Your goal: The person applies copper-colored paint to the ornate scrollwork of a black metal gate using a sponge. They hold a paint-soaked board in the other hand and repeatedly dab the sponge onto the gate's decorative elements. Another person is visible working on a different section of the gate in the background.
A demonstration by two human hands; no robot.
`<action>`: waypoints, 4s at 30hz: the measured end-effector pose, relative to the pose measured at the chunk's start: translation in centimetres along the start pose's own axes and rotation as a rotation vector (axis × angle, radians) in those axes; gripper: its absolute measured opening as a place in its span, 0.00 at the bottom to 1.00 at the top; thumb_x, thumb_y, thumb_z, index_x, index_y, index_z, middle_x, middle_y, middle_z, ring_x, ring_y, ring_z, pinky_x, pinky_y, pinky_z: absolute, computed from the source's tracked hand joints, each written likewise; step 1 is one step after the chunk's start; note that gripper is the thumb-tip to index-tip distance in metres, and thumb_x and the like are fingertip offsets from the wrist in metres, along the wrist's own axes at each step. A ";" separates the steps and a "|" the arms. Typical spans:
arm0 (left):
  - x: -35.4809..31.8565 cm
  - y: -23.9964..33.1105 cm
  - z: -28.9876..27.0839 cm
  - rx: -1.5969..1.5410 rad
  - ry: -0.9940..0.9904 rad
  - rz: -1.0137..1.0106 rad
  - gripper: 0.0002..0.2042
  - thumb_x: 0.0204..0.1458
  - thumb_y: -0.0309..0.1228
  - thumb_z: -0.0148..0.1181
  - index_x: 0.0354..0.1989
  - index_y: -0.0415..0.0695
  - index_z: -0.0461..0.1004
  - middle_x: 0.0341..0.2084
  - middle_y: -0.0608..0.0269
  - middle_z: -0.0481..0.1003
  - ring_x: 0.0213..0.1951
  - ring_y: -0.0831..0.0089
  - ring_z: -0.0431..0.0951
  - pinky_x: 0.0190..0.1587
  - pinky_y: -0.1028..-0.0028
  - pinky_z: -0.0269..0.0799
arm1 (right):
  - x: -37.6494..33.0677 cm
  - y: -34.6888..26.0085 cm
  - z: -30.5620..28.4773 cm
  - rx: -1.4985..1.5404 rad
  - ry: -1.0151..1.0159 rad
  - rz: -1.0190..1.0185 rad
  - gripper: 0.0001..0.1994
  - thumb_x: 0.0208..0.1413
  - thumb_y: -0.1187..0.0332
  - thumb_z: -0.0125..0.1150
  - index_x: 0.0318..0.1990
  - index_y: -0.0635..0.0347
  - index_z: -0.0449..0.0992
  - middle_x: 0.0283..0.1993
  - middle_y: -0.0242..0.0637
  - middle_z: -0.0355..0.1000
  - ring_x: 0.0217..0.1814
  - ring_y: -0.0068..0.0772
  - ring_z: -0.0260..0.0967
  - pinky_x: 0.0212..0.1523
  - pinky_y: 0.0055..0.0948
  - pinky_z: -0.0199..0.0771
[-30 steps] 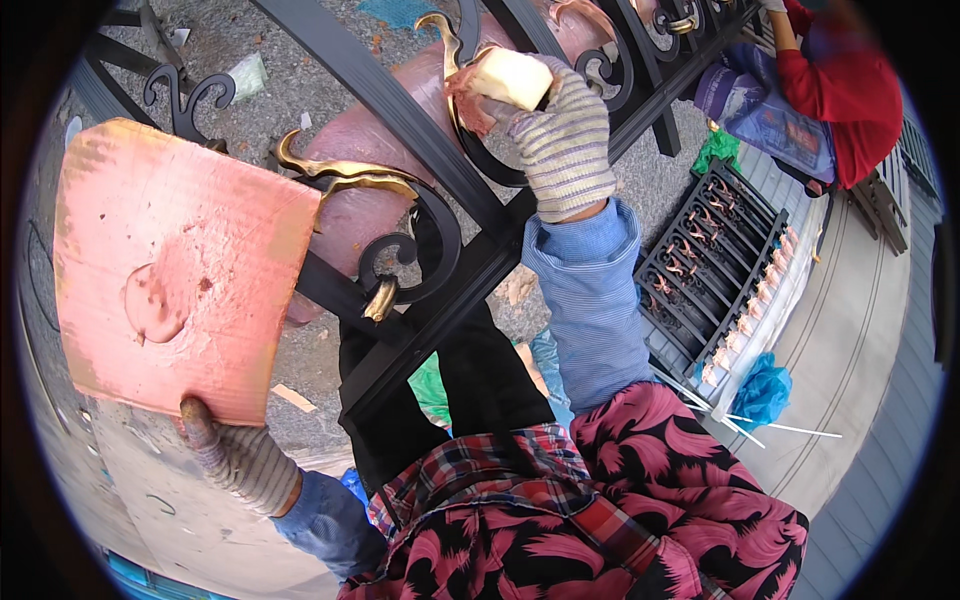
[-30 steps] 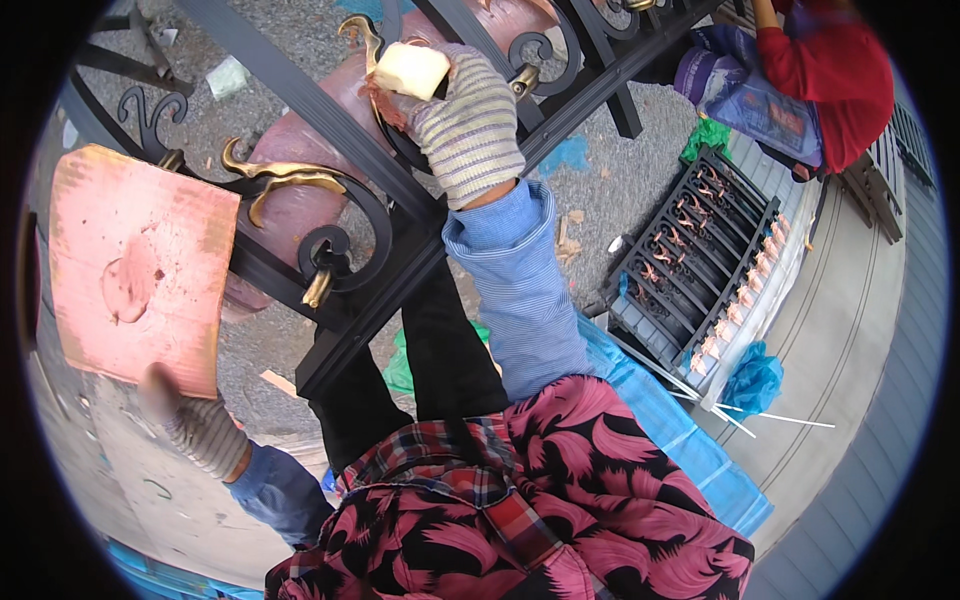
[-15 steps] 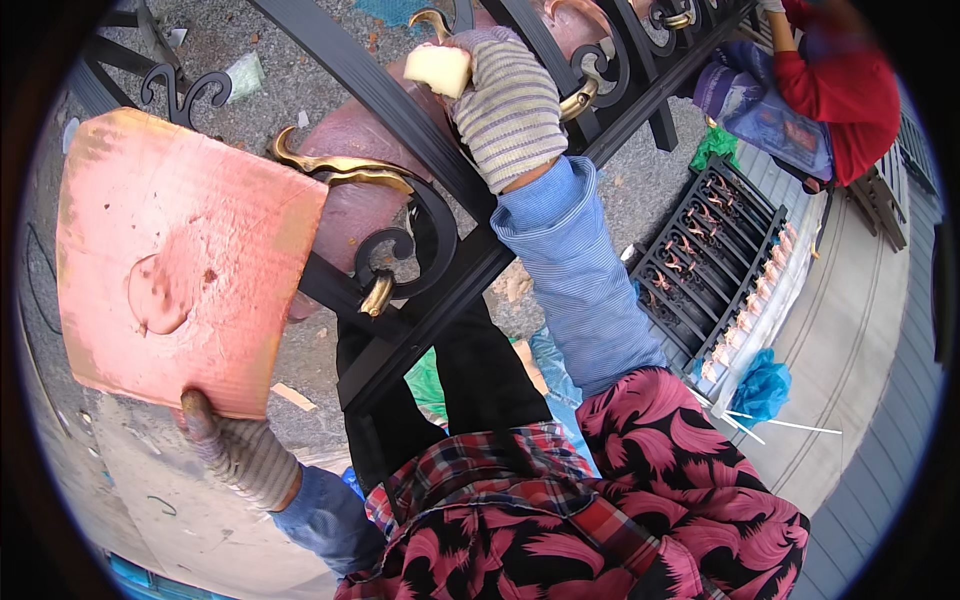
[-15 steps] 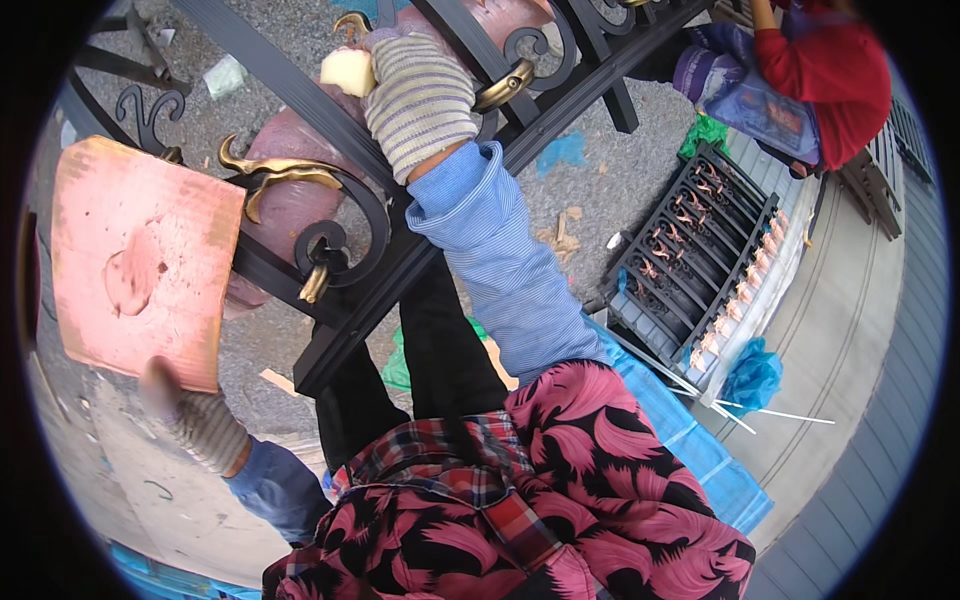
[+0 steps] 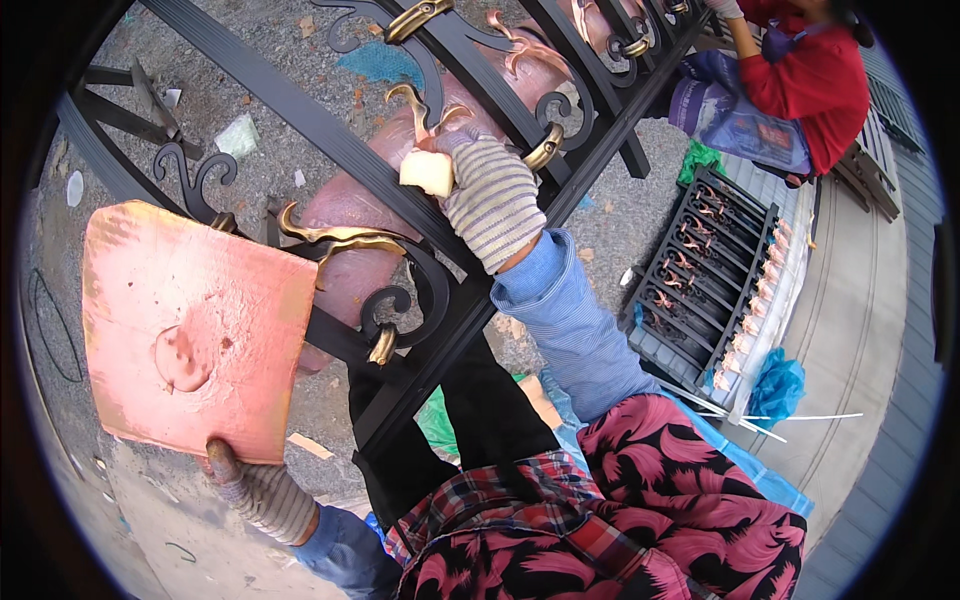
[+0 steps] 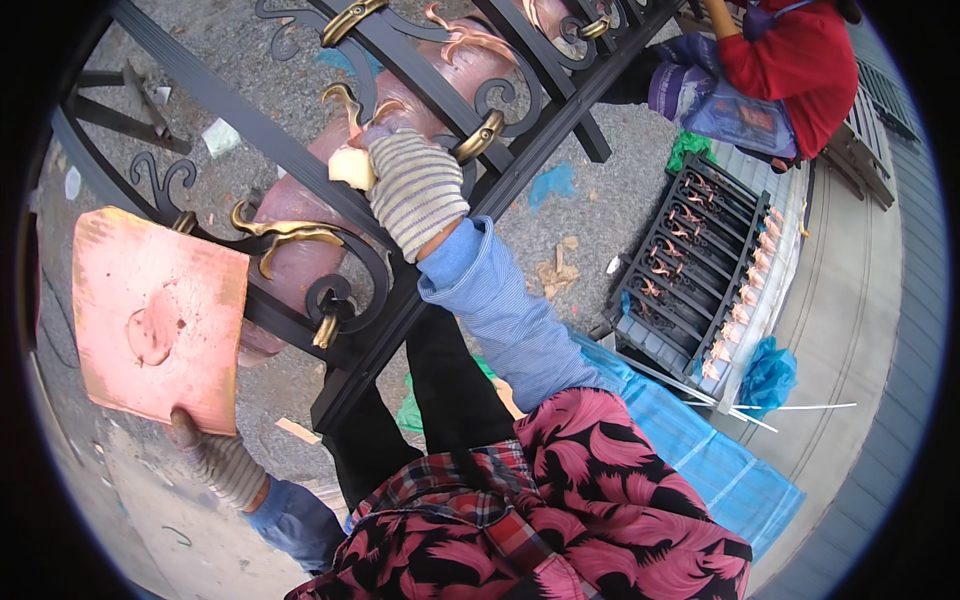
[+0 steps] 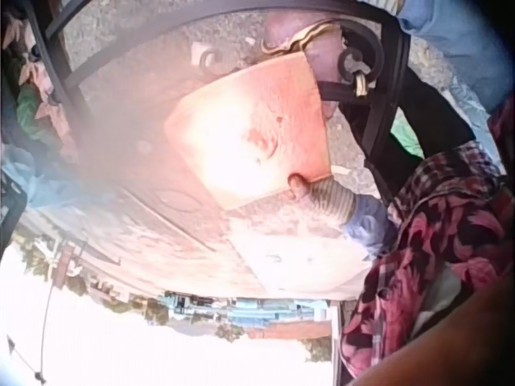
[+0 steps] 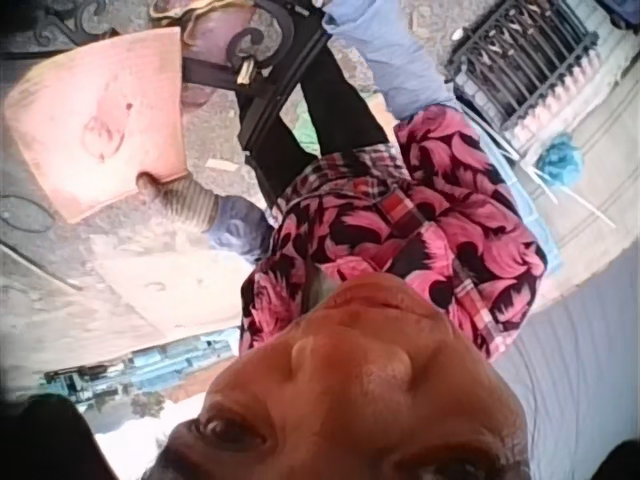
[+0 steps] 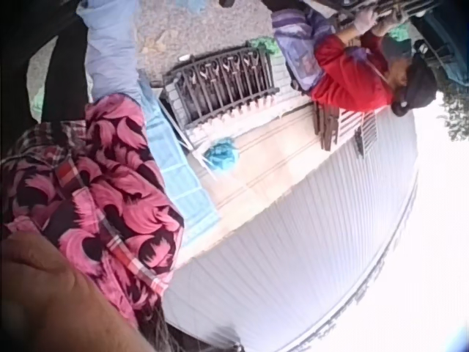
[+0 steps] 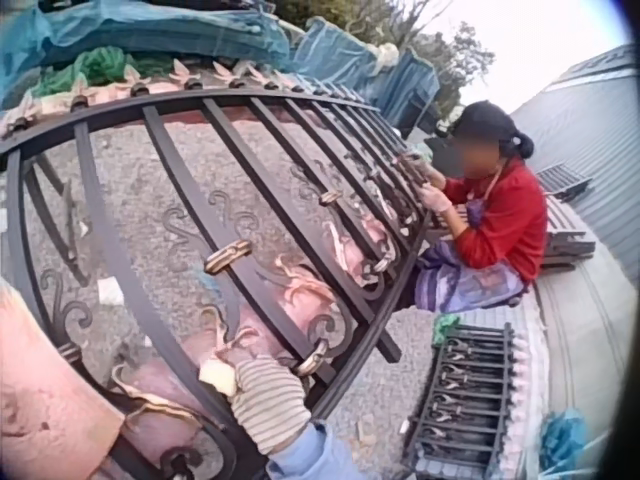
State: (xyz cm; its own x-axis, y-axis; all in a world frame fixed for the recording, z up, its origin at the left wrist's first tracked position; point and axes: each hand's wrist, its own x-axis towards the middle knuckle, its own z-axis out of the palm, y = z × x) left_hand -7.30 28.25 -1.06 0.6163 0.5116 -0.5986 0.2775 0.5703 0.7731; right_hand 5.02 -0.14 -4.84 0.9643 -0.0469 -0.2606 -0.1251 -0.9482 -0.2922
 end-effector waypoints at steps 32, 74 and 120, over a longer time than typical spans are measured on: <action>-0.2 -0.6 0.5 0.060 -0.019 0.020 0.27 0.45 0.34 0.55 0.53 0.36 0.55 0.48 0.54 0.61 0.49 0.64 0.62 0.54 0.65 0.55 | 1.8 1.8 0.0 0.000 0.157 -0.137 0.15 0.37 0.70 0.62 0.36 0.62 0.70 0.32 0.44 0.68 0.34 0.42 0.67 0.35 0.32 0.69; -2.4 -0.9 3.4 -0.007 -0.047 -0.013 0.27 0.44 0.36 0.56 0.52 0.37 0.57 0.47 0.55 0.63 0.49 0.64 0.63 0.53 0.65 0.56 | 0.4 8.1 -2.5 -0.002 0.121 -0.013 0.16 0.33 0.68 0.67 0.32 0.62 0.71 0.30 0.42 0.69 0.33 0.38 0.69 0.35 0.28 0.70; -1.5 2.4 16.0 -0.459 -0.218 -0.292 0.11 0.43 0.21 0.57 0.34 0.32 0.65 0.29 0.57 0.69 0.33 0.71 0.68 0.40 0.72 0.67 | -6.7 10.0 -6.3 1.595 0.098 0.409 0.28 0.27 0.70 0.72 0.40 0.61 0.64 0.40 0.40 0.66 0.41 0.31 0.67 0.41 0.29 0.71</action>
State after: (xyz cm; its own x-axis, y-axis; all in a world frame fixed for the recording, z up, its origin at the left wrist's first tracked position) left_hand 4.21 18.58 5.10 0.7134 0.1747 -0.6786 0.1411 0.9128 0.3833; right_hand -1.23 -11.25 -0.24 0.8116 -0.2740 -0.5161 -0.3981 0.3872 -0.8316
